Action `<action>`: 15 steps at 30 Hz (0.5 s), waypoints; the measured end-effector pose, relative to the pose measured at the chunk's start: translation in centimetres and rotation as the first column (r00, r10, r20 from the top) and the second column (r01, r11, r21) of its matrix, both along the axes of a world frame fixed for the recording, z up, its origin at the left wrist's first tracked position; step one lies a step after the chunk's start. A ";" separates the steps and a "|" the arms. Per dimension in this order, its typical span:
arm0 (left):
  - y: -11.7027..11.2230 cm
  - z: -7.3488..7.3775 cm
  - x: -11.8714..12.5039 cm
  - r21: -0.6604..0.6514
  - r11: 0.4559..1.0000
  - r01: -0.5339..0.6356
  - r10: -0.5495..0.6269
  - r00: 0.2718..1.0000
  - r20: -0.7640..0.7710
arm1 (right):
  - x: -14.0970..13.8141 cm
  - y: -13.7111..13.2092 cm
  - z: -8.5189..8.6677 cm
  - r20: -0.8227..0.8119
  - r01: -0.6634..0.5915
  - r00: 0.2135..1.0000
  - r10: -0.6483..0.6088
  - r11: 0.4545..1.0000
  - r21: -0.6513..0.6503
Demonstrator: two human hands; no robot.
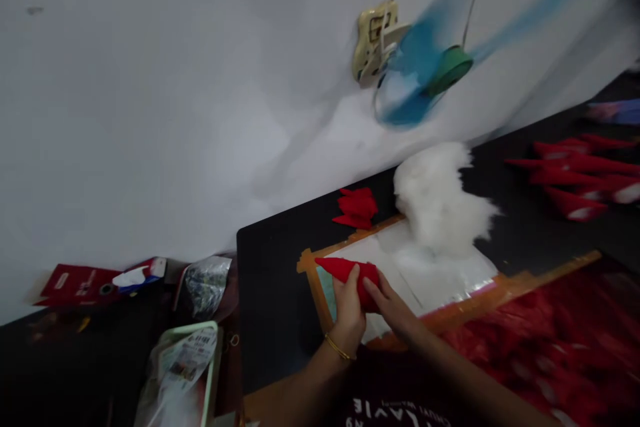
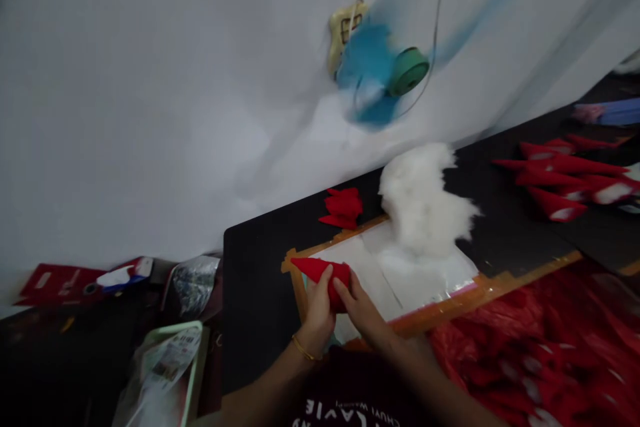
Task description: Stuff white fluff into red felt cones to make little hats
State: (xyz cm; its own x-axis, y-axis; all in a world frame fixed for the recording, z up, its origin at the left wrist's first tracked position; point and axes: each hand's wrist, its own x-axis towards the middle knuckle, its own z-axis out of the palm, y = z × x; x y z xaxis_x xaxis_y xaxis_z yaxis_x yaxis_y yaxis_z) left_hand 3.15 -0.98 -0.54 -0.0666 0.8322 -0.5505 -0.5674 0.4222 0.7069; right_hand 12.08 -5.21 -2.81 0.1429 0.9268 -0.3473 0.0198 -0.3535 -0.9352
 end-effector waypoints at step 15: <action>3.0 0.6 -3.6 -0.222 0.975 -0.007 0.058 0.972 0.226 | -1.4 2.4 2.0 0.247 -0.060 0.969 -0.018 0.951 0.305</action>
State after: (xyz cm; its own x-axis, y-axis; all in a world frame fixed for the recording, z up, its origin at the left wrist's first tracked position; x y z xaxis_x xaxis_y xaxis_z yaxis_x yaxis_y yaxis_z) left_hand -0.41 2.04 0.05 0.0577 0.6896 -0.7218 -0.7195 0.5300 0.4488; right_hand 10.67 -2.82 -0.78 0.1660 0.9861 -0.0019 0.2651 -0.0465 -0.9631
